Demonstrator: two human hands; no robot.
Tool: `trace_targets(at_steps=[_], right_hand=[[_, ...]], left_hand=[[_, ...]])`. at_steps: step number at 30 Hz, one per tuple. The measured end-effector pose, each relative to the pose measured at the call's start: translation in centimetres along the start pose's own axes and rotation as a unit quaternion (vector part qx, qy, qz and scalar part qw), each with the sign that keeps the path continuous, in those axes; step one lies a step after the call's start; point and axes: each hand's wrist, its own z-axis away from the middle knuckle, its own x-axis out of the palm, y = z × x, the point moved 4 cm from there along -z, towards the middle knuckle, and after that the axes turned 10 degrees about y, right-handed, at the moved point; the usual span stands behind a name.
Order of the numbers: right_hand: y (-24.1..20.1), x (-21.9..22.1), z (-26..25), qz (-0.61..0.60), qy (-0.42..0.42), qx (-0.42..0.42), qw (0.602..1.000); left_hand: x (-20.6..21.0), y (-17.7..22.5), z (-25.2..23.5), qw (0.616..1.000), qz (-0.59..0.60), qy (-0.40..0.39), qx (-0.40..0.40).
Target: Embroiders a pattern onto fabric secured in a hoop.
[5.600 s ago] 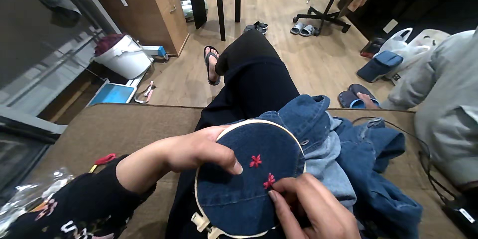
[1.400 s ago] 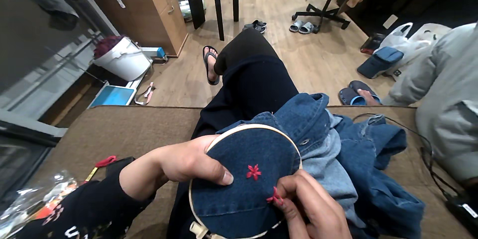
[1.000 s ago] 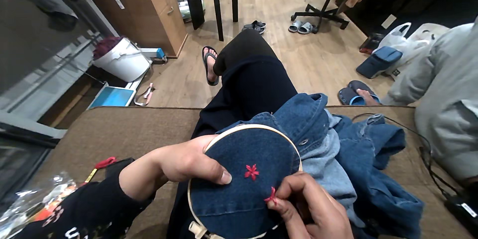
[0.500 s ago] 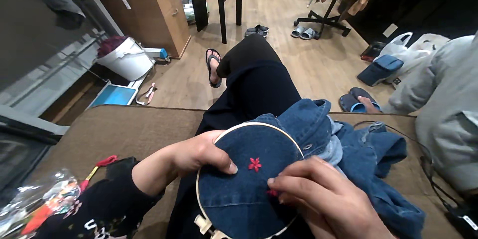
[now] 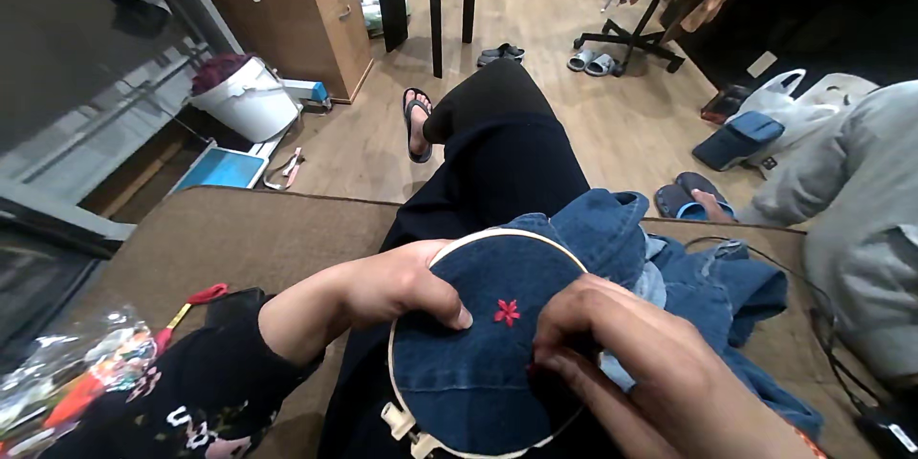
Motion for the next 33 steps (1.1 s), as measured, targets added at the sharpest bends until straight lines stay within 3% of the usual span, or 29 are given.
trace_targets(at_steps=[4,12,22,33], right_hand=[[0.3,-0.1,-1.0,-0.038,-0.047,-0.001,0.998],[0.1,-0.1,-3.2,0.007,-0.097,-0.030,0.995],[-0.6,0.3,-3.9,0.063,-0.099,-0.041,0.992],[-0.6,0.6,-3.2,0.039,-0.059,0.021,0.997]], left_hand=[[0.0,0.0,0.0,1.000,-0.004,0.011,-0.010],[0.0,0.0,-0.2,1.000,0.004,0.010,-0.012],[0.1,0.1,-0.2,1.000,-0.013,0.005,-0.009],[0.4,0.0,-0.1,1.000,-0.020,0.001,-0.003]])
